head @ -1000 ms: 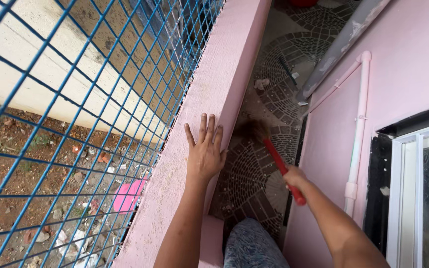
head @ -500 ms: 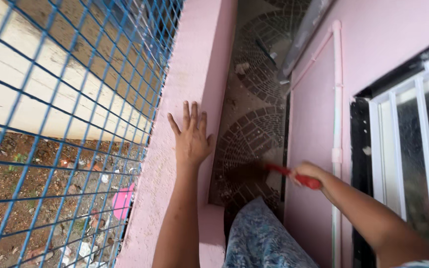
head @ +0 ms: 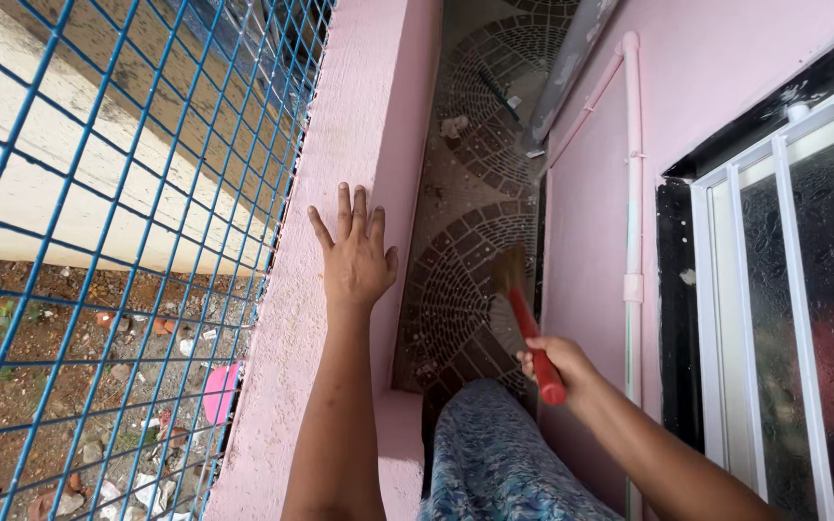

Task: The person sweeps the floor along a narrow balcony and inside a bathroom using a broom, moving a red bucket and a purple container to reach all areas.

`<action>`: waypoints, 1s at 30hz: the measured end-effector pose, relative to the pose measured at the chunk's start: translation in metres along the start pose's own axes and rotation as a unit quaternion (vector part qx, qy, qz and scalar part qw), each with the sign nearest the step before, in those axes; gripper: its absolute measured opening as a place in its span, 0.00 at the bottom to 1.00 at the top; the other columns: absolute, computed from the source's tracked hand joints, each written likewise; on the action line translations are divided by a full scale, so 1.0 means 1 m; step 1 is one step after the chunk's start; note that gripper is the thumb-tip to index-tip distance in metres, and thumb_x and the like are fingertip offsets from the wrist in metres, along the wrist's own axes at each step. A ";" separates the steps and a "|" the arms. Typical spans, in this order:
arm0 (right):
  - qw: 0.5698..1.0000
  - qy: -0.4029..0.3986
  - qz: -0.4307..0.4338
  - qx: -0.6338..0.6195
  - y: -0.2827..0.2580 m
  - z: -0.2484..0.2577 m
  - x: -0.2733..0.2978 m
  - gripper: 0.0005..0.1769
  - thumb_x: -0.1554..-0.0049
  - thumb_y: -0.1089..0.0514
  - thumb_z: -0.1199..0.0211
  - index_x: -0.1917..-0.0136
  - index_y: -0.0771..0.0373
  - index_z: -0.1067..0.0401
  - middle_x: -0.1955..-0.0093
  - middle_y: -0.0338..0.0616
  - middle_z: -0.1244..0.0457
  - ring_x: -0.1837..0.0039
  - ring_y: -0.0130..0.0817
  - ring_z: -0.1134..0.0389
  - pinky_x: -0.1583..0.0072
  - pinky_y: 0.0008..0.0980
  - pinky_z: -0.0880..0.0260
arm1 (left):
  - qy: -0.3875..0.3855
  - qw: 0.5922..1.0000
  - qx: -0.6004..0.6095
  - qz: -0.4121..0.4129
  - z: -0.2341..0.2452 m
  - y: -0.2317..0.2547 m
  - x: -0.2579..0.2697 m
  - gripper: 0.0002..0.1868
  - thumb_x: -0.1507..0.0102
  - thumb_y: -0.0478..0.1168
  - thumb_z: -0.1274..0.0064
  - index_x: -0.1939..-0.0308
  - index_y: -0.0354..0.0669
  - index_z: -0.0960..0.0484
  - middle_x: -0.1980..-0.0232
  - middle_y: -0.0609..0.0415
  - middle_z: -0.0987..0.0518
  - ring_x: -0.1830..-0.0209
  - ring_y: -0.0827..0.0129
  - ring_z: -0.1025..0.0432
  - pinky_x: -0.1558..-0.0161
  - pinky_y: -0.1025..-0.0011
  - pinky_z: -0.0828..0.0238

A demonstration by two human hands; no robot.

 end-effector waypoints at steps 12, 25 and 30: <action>0.887 -0.040 -0.050 -0.457 -0.055 -0.087 -0.136 0.05 0.39 0.58 0.42 0.53 0.61 0.34 0.61 0.44 0.39 0.59 0.36 0.35 0.62 0.32 0.28 | 0.022 0.999 0.025 -0.010 0.006 0.001 0.002 0.33 0.43 0.50 0.43 0.34 0.42 0.25 0.19 0.44 0.44 0.16 0.51 0.62 0.25 0.30 0.77; 0.999 0.011 0.049 -0.021 0.009 -0.057 -0.093 0.12 0.36 0.60 0.43 0.46 0.73 0.34 0.62 0.49 0.39 0.66 0.37 0.38 0.65 0.35 0.31 | -0.016 1.000 0.006 0.016 0.005 0.001 -0.004 0.34 0.43 0.51 0.45 0.34 0.44 0.27 0.19 0.45 0.47 0.16 0.53 0.64 0.26 0.31 0.78; 0.912 0.058 -0.030 -0.406 -0.017 -0.087 -0.081 0.10 0.35 0.59 0.48 0.45 0.70 0.34 0.59 0.52 0.38 0.60 0.40 0.34 0.59 0.33 0.25 | -0.010 1.000 0.000 0.013 0.006 0.001 -0.002 0.33 0.42 0.50 0.45 0.33 0.45 0.27 0.19 0.46 0.46 0.15 0.54 0.64 0.25 0.31 0.77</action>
Point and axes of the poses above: each hand's wrist, its own x-axis away from the middle knuckle, its own z-axis out of the back of the hand, y = z × x, the point moved 8 cm from there along -x, towards the middle knuckle
